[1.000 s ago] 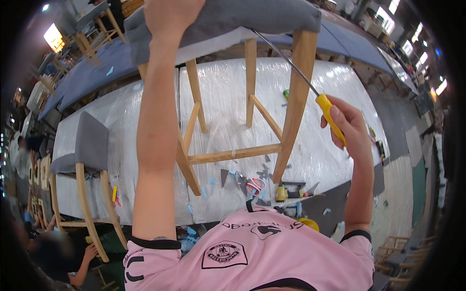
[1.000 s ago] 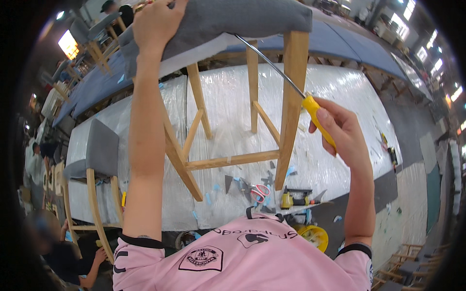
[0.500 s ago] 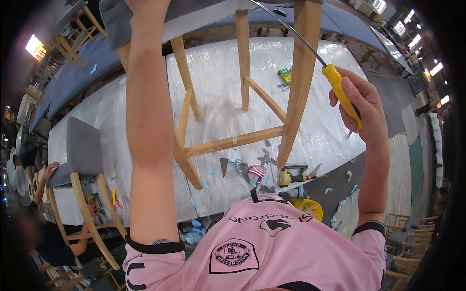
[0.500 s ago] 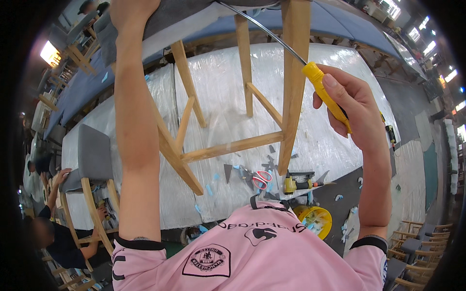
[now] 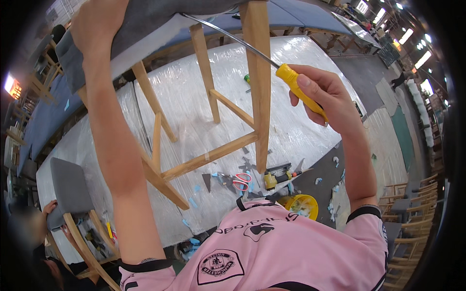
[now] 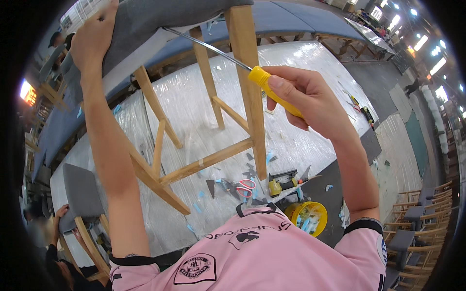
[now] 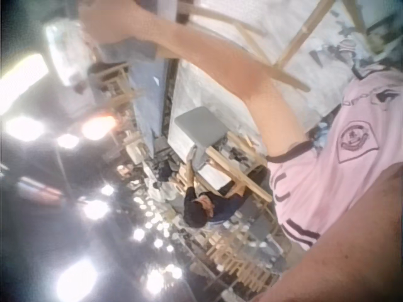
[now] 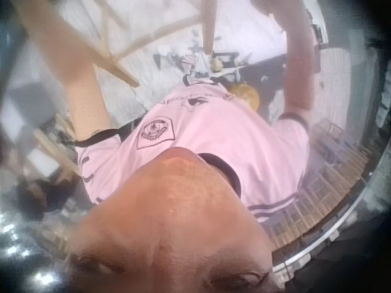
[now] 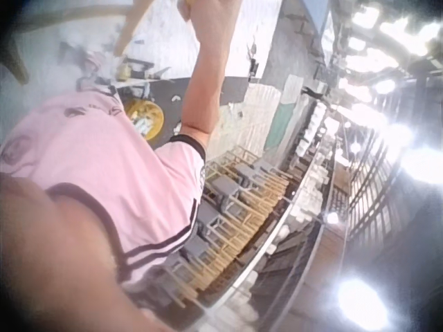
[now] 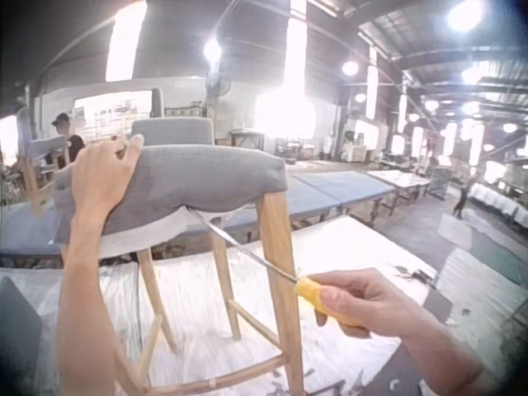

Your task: The person upholsters a wooden chair by attaching gray fabric to the seat and backrest. They use a staple gun to secure the fabric, scissors to trim excess material, and a screwdriver to adjust the fit. The process involves repeated stretching, stapling, and trimming to achieve a smooth finish.

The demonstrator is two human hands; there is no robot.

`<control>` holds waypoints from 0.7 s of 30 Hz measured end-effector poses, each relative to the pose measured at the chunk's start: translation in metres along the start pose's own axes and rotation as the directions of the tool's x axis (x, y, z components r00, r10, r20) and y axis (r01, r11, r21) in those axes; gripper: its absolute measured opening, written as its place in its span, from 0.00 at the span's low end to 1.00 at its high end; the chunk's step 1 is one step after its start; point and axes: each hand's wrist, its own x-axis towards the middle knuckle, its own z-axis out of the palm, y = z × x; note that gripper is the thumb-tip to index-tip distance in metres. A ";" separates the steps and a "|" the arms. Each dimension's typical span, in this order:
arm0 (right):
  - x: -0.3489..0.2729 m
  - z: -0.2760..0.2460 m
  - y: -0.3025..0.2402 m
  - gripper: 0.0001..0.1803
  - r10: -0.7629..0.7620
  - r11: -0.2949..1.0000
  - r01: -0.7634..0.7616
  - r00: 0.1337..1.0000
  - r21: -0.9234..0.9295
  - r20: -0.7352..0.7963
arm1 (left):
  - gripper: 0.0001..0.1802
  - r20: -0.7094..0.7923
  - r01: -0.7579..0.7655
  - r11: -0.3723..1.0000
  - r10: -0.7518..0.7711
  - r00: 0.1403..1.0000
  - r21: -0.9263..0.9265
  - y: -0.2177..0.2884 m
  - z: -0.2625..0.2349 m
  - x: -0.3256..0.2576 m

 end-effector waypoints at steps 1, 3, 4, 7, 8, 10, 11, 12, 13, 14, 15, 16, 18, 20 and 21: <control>0.001 0.001 0.002 0.26 -0.009 1.000 0.009 1.000 0.019 0.011 | 0.30 -0.007 -0.007 1.000 0.007 1.000 -0.009 0.005 0.002 0.001; -0.005 -0.002 0.009 0.26 0.054 0.998 -0.055 0.996 -0.007 -0.071 | 0.30 0.002 -0.134 0.940 0.141 0.990 0.313 0.106 0.000 -0.046; -0.006 -0.002 0.004 0.26 0.056 0.998 -0.058 0.995 -0.021 -0.081 | 0.30 0.009 -0.114 0.937 0.117 0.993 0.331 0.106 -0.004 -0.044; -0.003 0.000 0.007 0.26 0.000 0.998 -0.005 0.997 -0.065 -0.073 | 0.30 0.021 -0.067 0.924 0.064 0.998 0.376 0.096 -0.008 -0.035; -0.003 0.001 0.007 0.26 -0.002 0.998 -0.002 0.998 -0.061 -0.068 | 0.30 0.018 -0.063 0.920 0.061 0.998 0.386 0.094 -0.008 -0.034; -0.003 0.003 0.007 0.26 -0.001 0.998 -0.002 0.998 -0.055 -0.061 | 0.30 0.020 -0.059 0.919 0.056 0.998 0.391 0.093 -0.010 -0.035; -0.003 0.003 0.007 0.26 0.007 0.999 -0.010 0.998 -0.048 -0.062 | 0.30 0.024 -0.059 0.920 0.053 0.998 0.386 0.093 -0.011 -0.035; -0.004 0.002 0.007 0.26 0.015 0.999 -0.018 0.998 -0.041 -0.064 | 0.31 0.030 -0.058 0.923 0.051 0.998 0.382 0.093 -0.011 -0.035; -0.003 0.003 0.008 0.26 0.027 0.999 -0.028 0.998 -0.028 -0.060 | 0.31 0.040 -0.059 0.929 0.048 0.998 0.365 0.093 -0.011 -0.036; -0.004 0.002 0.009 0.26 0.024 0.998 -0.028 0.997 -0.056 -0.069 | 0.31 0.050 -0.059 0.936 0.045 0.998 0.347 0.094 -0.007 -0.037; -0.007 0.000 0.010 0.26 0.022 0.996 -0.029 0.997 -0.084 -0.079 | 0.31 0.062 -0.060 0.943 0.042 0.997 0.327 0.095 -0.003 -0.039; -0.006 -0.001 0.009 0.26 0.004 0.994 -0.012 0.997 -0.113 -0.078 | 0.30 0.055 -0.053 0.939 0.037 0.998 0.339 0.096 -0.007 -0.037; -0.001 0.000 0.012 0.28 -0.028 0.995 0.021 0.997 -0.101 -0.068 | 0.30 0.041 -0.042 0.932 0.029 0.999 0.360 0.097 -0.018 -0.033; 0.000 -0.001 0.013 0.28 -0.036 0.995 0.028 0.996 -0.092 -0.077 | 0.30 0.052 -0.030 0.932 0.012 0.999 0.362 0.096 -0.019 -0.032; 0.001 -0.001 0.012 0.27 -0.038 0.996 0.033 0.997 -0.078 -0.073 | 0.30 0.055 -0.023 0.931 0.004 0.998 0.365 0.096 -0.022 -0.032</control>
